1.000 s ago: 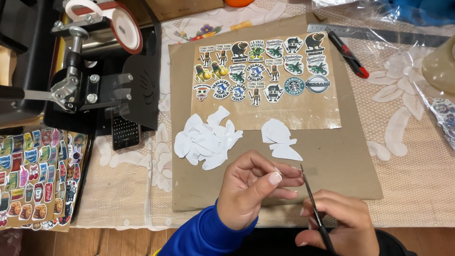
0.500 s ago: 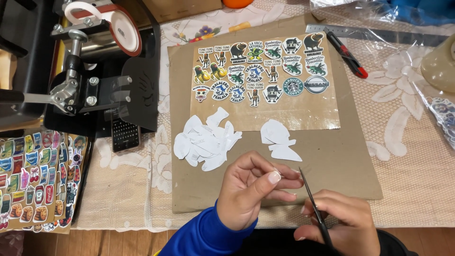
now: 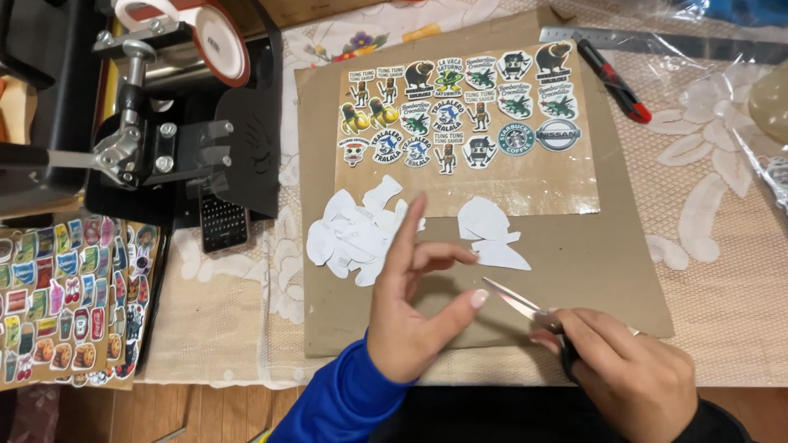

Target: Peeling the backing off stickers and trimming them with scissors in preparation for application.

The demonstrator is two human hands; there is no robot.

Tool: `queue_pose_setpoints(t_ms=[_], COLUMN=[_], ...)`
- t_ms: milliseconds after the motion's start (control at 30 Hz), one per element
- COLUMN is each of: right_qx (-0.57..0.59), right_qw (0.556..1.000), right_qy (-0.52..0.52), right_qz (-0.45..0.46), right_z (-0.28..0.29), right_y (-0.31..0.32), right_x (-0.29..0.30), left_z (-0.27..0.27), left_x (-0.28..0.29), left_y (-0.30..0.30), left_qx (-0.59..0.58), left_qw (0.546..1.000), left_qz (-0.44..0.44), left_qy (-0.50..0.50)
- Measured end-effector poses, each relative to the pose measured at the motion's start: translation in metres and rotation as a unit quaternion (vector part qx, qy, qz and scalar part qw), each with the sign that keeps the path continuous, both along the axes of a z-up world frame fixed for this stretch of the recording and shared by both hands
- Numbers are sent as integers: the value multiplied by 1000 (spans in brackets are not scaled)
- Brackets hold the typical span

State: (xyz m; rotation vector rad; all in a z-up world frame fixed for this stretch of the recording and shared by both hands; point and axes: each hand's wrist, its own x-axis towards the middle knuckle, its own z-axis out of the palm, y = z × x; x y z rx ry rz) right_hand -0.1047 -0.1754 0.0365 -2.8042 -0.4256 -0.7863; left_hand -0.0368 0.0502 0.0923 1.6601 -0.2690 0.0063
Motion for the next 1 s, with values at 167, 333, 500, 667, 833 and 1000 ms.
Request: queue_pose_setpoints(t_ms=[167, 333, 500, 667, 833, 1000], right_qx=[-70, -98, -124, -82, -94, -205], right_qw=[997, 995, 992, 969, 943, 971], right_qy=[-24, -13, -6, 210, 280, 115], right_qz=[-12, -10, -11, -98, -154, -40], right_z=[-8, -12, -16, -15, -19, -6], right_y=[-6, -9, -8, -42, -97, -82], right_x=[-3, -4, 0, 28, 67, 91], left_z=[2, -5, -12, -16, -32, -70], left_x=[6, 9, 13, 16, 19, 25], left_y=[-7, -10, -11, -7, 3, 1], left_qx=[4, 14, 13, 2, -19, 41], left_qw=[999, 999, 1000, 999, 999, 993], left_qz=[6, 15, 19, 44, 47, 55], left_qy=[34, 41, 20, -21, -14, -96])
